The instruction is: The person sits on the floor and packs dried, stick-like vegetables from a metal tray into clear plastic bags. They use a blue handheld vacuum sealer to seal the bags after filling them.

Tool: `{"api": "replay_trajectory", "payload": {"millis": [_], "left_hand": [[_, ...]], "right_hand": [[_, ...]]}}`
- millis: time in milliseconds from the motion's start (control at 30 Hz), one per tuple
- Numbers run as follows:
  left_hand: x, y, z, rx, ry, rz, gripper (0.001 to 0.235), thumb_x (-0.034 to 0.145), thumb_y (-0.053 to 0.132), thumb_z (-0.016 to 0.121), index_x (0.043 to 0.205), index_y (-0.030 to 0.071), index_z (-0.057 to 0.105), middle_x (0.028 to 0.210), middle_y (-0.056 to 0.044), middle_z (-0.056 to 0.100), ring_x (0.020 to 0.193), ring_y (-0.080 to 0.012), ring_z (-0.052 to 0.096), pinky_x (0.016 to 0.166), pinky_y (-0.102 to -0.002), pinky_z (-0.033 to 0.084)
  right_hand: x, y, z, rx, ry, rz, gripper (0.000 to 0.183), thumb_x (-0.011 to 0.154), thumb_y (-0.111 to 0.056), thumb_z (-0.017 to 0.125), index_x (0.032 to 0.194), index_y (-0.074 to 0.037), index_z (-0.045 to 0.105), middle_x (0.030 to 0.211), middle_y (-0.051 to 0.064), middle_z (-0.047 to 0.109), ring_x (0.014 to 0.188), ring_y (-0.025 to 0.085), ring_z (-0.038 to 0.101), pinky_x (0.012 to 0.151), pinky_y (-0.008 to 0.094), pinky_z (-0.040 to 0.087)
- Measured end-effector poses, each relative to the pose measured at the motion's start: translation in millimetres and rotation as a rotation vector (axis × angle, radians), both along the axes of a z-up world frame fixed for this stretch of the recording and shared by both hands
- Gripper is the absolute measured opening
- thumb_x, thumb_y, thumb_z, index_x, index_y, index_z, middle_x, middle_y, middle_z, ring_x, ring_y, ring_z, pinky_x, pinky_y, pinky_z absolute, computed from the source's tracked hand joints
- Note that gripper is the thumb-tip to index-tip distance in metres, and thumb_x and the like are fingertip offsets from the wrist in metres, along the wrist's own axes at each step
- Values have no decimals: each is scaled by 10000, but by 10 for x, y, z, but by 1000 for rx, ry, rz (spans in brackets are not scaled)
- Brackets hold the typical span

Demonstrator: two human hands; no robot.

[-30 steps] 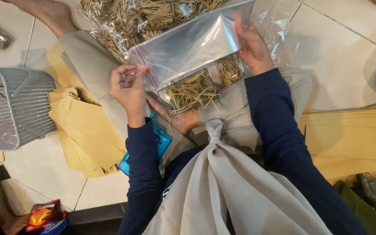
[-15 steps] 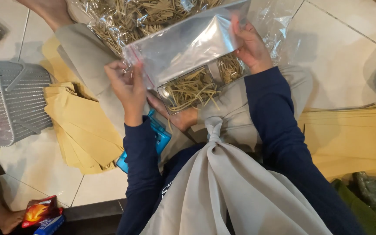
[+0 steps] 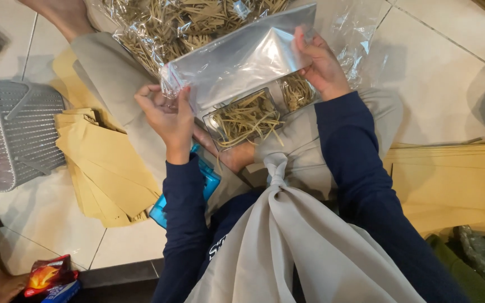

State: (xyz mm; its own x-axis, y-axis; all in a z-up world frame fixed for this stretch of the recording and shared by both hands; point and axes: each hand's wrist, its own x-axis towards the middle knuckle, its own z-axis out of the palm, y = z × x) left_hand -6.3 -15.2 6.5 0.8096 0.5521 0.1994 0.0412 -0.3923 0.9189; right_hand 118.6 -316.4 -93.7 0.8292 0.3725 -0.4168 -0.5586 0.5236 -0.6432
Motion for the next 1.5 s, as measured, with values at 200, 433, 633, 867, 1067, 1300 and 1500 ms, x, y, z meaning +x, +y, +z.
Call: {"api": "replay_trajectory", "payload": {"millis": [200,433,633,867,1067,1300,1500], "left_hand": [[19,11,92,-78,35,-210,624,913,67,811,1264,154,303,1185,-114,458,870,-136,535,656,-237,484],[37,13,-15,-10,-20,-67,572,902,67,886,1215,125,411,759,-42,548,680,-115,581,611,-230,478],[27,102,-130,222,-51,-90,414,980,84,785,1182,75,424,792,-59,635,683,-128,637,590,-234,481],[92,120,-15,17,-28,-132,281,1030,12,592,1204,102,390,822,-96,634,750,-164,652,700,-241,473],[213,-22,55,-190,66,-161,543,882,0,831,1233,143,442,1070,-58,553,798,-145,634,736,-268,579],[656,-390,-286,-188,-65,-304,537,920,-72,798,1275,80,425,1336,-140,452,878,-311,790,618,-278,701],[818,-741,-474,-187,100,-490,513,951,-55,655,1331,139,371,1316,-179,636,961,-285,815,729,-326,699]], "right_hand": [[8,9,-54,66,143,-126,299,911,-132,824,1158,-160,658,1032,33,737,754,194,750,397,220,448],[14,3,-16,44,55,-65,270,944,-179,785,1169,-132,643,1102,75,714,757,176,736,400,197,443],[13,16,5,-117,136,-63,497,876,-241,825,1281,-162,546,1089,30,657,689,123,680,390,199,436],[36,-25,-69,-151,69,-37,433,887,-307,825,1262,-213,630,1064,-13,609,703,81,630,411,183,462],[82,-11,25,14,71,-118,534,871,-291,814,1297,-56,594,1265,113,673,1016,226,735,614,223,571],[141,-86,-455,923,54,-3,692,1109,-564,339,1395,7,607,1384,210,690,1326,339,664,1187,440,540],[-115,370,-381,321,213,-26,495,991,-201,676,1397,15,493,1250,156,679,1065,238,716,947,339,637]]}}
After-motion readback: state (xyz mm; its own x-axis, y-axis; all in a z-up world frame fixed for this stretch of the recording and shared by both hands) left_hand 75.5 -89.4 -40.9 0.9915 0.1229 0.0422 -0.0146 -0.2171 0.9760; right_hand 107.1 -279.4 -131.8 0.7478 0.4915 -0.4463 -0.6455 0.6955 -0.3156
